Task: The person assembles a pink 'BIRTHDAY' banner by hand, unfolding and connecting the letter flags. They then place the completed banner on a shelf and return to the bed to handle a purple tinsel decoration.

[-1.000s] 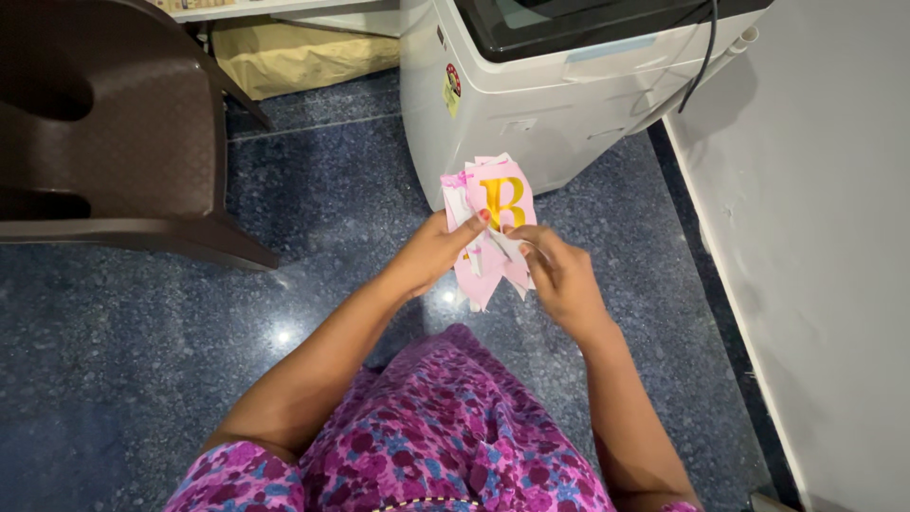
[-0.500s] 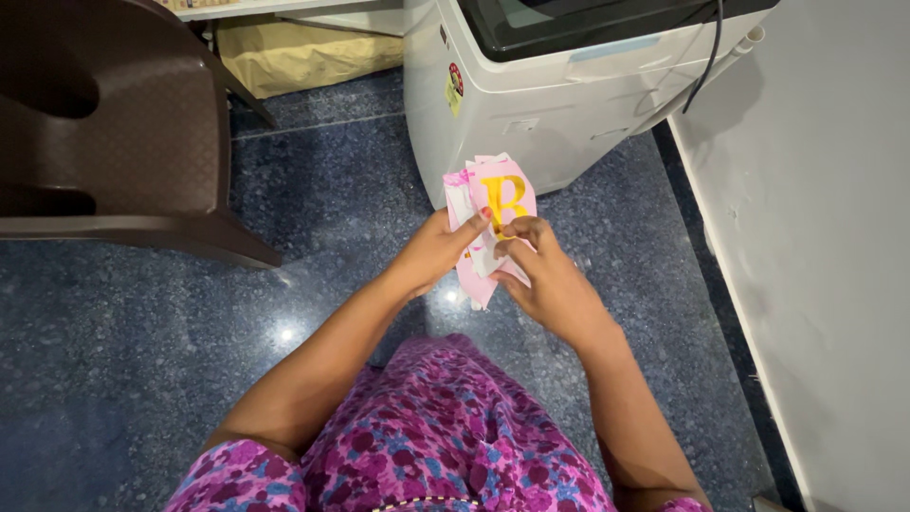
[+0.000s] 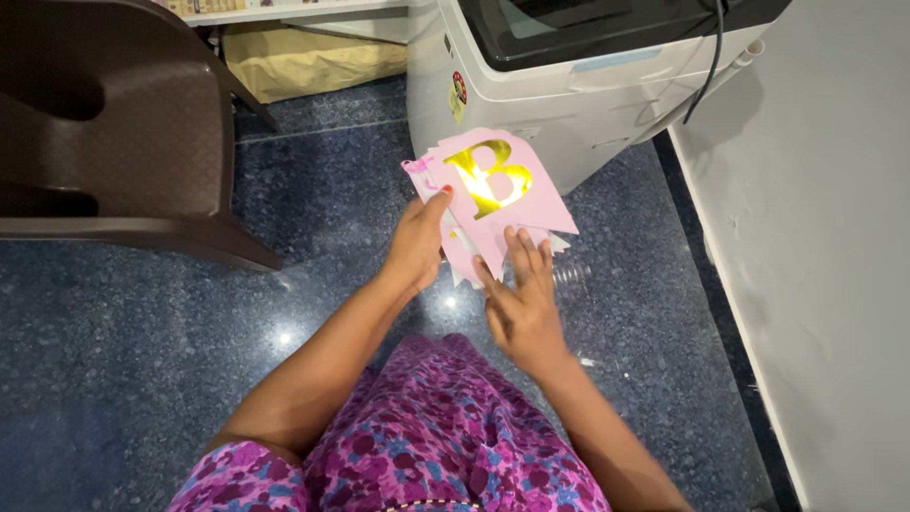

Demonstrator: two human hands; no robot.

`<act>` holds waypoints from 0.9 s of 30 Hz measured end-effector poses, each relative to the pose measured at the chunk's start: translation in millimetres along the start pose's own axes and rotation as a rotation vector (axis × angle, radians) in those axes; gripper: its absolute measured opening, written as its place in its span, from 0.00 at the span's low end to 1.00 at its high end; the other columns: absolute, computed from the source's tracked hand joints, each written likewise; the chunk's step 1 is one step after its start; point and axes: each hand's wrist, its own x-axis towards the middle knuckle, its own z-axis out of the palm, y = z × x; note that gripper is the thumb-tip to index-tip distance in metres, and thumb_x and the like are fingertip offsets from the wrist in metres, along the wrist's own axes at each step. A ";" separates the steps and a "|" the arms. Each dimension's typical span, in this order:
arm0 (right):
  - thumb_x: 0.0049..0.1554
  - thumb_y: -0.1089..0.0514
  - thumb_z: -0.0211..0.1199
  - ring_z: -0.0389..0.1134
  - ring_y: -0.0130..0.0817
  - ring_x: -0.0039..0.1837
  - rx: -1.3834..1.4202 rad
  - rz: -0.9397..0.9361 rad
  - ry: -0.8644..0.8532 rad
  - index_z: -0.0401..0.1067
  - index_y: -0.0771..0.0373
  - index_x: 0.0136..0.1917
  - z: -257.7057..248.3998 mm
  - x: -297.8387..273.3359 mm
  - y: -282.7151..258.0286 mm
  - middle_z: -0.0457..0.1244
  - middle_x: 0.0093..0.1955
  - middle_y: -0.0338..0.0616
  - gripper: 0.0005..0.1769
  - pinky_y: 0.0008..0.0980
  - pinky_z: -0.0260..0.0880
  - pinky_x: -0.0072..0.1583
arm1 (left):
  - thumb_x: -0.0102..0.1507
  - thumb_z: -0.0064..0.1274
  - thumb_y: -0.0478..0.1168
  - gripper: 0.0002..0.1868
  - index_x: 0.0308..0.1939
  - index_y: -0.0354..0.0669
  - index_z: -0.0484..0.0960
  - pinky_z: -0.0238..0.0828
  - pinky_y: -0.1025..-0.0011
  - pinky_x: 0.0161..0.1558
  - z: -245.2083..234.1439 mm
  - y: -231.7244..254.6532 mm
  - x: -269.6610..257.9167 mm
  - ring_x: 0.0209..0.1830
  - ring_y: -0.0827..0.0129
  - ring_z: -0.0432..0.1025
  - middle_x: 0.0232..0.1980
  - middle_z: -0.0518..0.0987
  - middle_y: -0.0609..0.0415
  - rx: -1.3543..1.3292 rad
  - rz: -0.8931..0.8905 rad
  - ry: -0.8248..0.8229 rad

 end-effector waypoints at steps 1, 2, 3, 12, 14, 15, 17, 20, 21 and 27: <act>0.53 0.67 0.63 0.46 0.64 0.82 -0.042 0.007 0.001 0.71 0.62 0.69 6.8 -3.7 -2.3 0.48 0.81 0.61 0.29 0.68 0.37 0.79 | 0.71 0.45 0.42 0.19 0.60 0.30 0.76 0.75 0.67 0.51 1.9 1.8 -0.2 0.50 0.66 0.77 0.54 0.81 0.47 -0.009 0.009 0.011; 0.54 0.67 0.63 0.44 0.65 0.83 -0.085 0.014 0.003 0.70 0.64 0.71 14.6 -6.9 -4.5 0.47 0.82 0.59 0.30 0.68 0.33 0.79 | 0.71 0.45 0.41 0.19 0.60 0.31 0.76 0.75 0.68 0.53 4.1 3.2 -0.9 0.51 0.66 0.77 0.55 0.81 0.47 -0.018 0.018 0.022; 0.55 0.66 0.62 0.42 0.65 0.84 -0.129 0.020 0.005 0.68 0.65 0.72 20.9 -10.7 -6.3 0.47 0.82 0.56 0.31 0.68 0.30 0.80 | 0.71 0.45 0.41 0.19 0.60 0.31 0.76 0.75 0.68 0.54 6.4 4.5 -1.9 0.52 0.66 0.77 0.55 0.81 0.47 -0.027 0.028 0.032; 0.47 0.72 0.54 0.46 0.58 0.84 0.125 -0.006 0.111 0.70 0.67 0.67 31.2 -28.5 1.2 0.57 0.77 0.55 0.32 0.57 0.29 0.82 | 0.69 0.46 0.38 0.17 0.58 0.29 0.75 0.76 0.65 0.53 6.6 4.2 -8.0 0.51 0.63 0.78 0.53 0.82 0.46 -0.109 -0.069 0.135; 0.48 0.76 0.47 0.56 0.48 0.81 0.303 0.046 0.186 0.74 0.64 0.61 22.8 -31.0 5.2 0.64 0.69 0.46 0.30 0.54 0.37 0.84 | 0.71 0.45 0.40 0.17 0.57 0.29 0.78 0.73 0.68 0.49 -1.0 5.3 -3.4 0.48 0.68 0.76 0.51 0.82 0.48 0.130 0.098 0.103; 0.49 0.78 0.43 0.61 0.42 0.80 0.393 0.071 0.223 0.76 0.62 0.59 18.8 -30.0 7.5 0.68 0.65 0.41 0.31 0.52 0.41 0.85 | 0.72 0.44 0.42 0.18 0.56 0.29 0.79 0.72 0.69 0.48 -5.3 8.3 -1.6 0.46 0.70 0.75 0.50 0.82 0.49 0.248 0.184 0.086; 0.63 0.69 0.50 0.65 0.41 0.76 0.528 0.298 0.501 0.73 0.65 0.62 10.7 -20.7 15.3 0.68 0.63 0.46 0.17 0.49 0.52 0.85 | 0.73 0.42 0.44 0.18 0.55 0.32 0.79 0.72 0.73 0.47 -15.8 17.2 -2.2 0.47 0.75 0.75 0.48 0.83 0.53 0.527 0.308 0.031; 0.62 0.62 0.60 0.63 0.36 0.71 0.770 0.563 0.525 0.63 0.66 0.69 1.8 7.4 27.8 0.64 0.66 0.44 0.22 0.43 0.58 0.76 | 0.74 0.43 0.45 0.18 0.50 0.33 0.81 0.70 0.74 0.40 -31.1 25.2 -5.0 0.40 0.77 0.74 0.42 0.83 0.54 0.736 0.279 -0.044; 0.59 0.61 0.62 0.61 0.33 0.71 0.857 0.639 0.466 0.59 0.65 0.71 -1.6 16.9 31.4 0.62 0.68 0.40 0.29 0.40 0.58 0.71 | 0.74 0.44 0.46 0.19 0.48 0.33 0.83 0.70 0.73 0.36 -35.7 26.6 -5.6 0.36 0.77 0.73 0.39 0.82 0.53 0.771 0.235 -0.069; 0.57 0.63 0.66 0.70 0.31 0.58 1.100 0.785 0.148 0.68 0.71 0.66 17.8 50.2 14.2 0.69 0.58 0.47 0.25 0.35 0.71 0.61 | 0.69 0.46 0.46 0.18 0.52 0.37 0.83 0.74 0.74 0.38 -52.0 50.7 -10.7 0.39 0.76 0.76 0.42 0.83 0.57 0.639 0.109 -0.146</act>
